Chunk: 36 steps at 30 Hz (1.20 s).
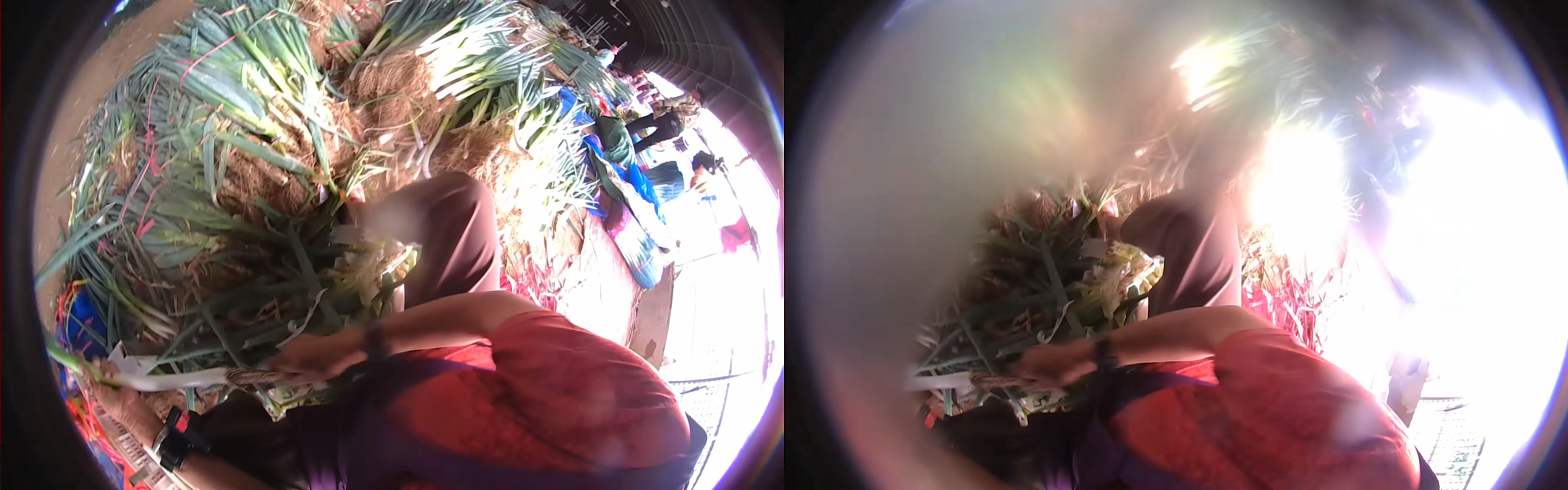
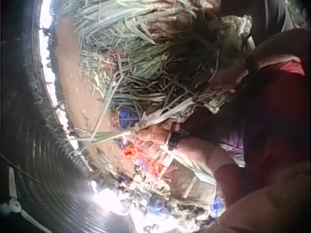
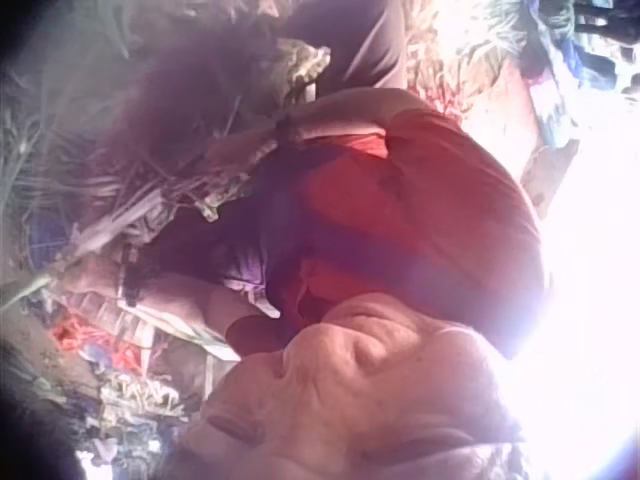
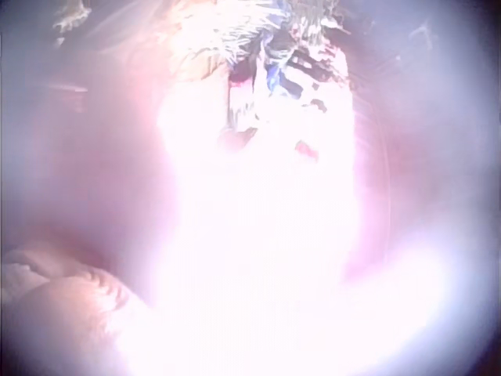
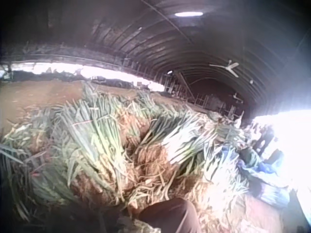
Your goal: Manually peeling the outer layers and sorting green onions in an agricultural processing area.
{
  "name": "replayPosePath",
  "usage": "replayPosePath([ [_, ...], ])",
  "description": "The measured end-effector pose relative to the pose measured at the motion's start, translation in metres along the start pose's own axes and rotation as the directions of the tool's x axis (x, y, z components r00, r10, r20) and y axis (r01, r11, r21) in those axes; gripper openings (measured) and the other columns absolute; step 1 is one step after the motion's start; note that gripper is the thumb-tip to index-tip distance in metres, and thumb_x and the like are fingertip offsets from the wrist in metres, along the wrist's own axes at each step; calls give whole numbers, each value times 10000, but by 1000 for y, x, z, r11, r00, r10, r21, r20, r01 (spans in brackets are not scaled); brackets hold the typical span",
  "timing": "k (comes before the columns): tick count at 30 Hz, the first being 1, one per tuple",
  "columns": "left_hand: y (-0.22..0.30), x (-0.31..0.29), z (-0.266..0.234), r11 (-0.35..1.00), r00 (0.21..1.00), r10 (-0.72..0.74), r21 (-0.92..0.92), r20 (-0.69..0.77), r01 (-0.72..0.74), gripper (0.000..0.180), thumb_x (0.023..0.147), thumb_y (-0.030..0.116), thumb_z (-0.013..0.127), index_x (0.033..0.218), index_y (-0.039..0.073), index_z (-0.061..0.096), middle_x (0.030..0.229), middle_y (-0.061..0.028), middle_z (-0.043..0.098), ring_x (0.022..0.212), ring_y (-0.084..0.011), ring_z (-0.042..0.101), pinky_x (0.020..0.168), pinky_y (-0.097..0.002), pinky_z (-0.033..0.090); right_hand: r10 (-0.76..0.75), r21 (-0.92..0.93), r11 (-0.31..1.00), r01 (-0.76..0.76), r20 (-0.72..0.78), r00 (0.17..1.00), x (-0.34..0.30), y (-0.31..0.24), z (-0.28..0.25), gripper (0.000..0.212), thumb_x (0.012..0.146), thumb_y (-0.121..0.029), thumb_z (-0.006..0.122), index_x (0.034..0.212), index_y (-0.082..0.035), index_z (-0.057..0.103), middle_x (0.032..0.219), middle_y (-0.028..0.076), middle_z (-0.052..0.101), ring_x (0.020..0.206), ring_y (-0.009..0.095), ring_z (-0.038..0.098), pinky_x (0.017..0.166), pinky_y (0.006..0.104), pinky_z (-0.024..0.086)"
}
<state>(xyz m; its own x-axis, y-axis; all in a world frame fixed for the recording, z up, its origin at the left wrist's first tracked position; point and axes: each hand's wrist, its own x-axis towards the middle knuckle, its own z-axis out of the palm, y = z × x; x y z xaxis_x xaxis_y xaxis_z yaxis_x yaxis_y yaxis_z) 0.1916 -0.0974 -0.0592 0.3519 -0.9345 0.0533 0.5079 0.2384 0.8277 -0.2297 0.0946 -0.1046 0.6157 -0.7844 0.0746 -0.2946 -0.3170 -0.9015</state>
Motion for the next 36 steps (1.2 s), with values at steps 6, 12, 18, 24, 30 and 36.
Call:
replayPosePath([
  [6, -5, 22, -3, 998, 996, 70, -8, 56, -69, 329, 943, 254, 526, 1183, 33, 482, 745, -6, 454, 591, -96, 390, 527, -227, 361, 571, -770, 607, -199, 248, 782, -127, 55, -102, 260, 795, -210, 557, 1008, -65, 594, 860, 154, 629, 762, 306, 624, 637, 442, 486],
  [12, -18, -27, 49, 997, 990, -62, -30, 128, 67, 324, 945, 353, 481, 1097, 67, 486, 832, -23, 477, 702, -130, 450, 604, -255, 422, -22, -75, 997, 6, -218, 976, -34, 12, -123, 235, 877, -108, 526, 1102, -43, 542, 974, 147, 612, 809, 301, 635, 713, 382, 524],
  [18, -48, -77, 132, 987, 993, -96, -133, -71, 86, 506, 951, 495, 422, 1224, 74, 487, 786, -20, 495, 622, -109, 453, 551, -246, 389, -25, 125, 991, 40, -125, 992, 56, -42, -55, 376, 892, -193, 597, 1174, 9, 451, 916, 142, 597, 768, 243, 634, 692, 346, 527],
  [24, -85, -147, 186, 948, 959, -284, 147, -17, 283, 397, 887, 438, 592, 979, 58, 528, 626, -1, 475, 437, -78, 410, 403, -205, 375, 316, 490, 716, -498, 409, 856, 5, -9, -4, 242, 910, -221, 589, 1013, -36, 472, 729, -16, 489, 618, 51, 498, 513, 245, 424],
  [30, -69, -175, 193, 918, 922, -388, 88, -5, 387, 246, 886, 299, 629, 950, 74, 556, 663, -16, 521, 474, -95, 451, 402, -218, 366, 300, 357, 797, -488, 466, 832, -16, -16, 2, 252, 927, -212, 579, 1065, -21, 493, 792, 11, 546, 704, 77, 524, 638, 249, 448],
  [36, -13, -129, 146, 993, 996, -74, 93, 51, 69, 384, 927, 314, 551, 1215, 66, 497, 1039, -99, 580, 897, -176, 572, 770, -344, 476, 89, 9, 996, -90, 82, 993, 27, 10, 3, 393, 901, -233, 612, 1168, 23, 483, 811, 118, 593, 693, 173, 580, 660, 298, 469],
])
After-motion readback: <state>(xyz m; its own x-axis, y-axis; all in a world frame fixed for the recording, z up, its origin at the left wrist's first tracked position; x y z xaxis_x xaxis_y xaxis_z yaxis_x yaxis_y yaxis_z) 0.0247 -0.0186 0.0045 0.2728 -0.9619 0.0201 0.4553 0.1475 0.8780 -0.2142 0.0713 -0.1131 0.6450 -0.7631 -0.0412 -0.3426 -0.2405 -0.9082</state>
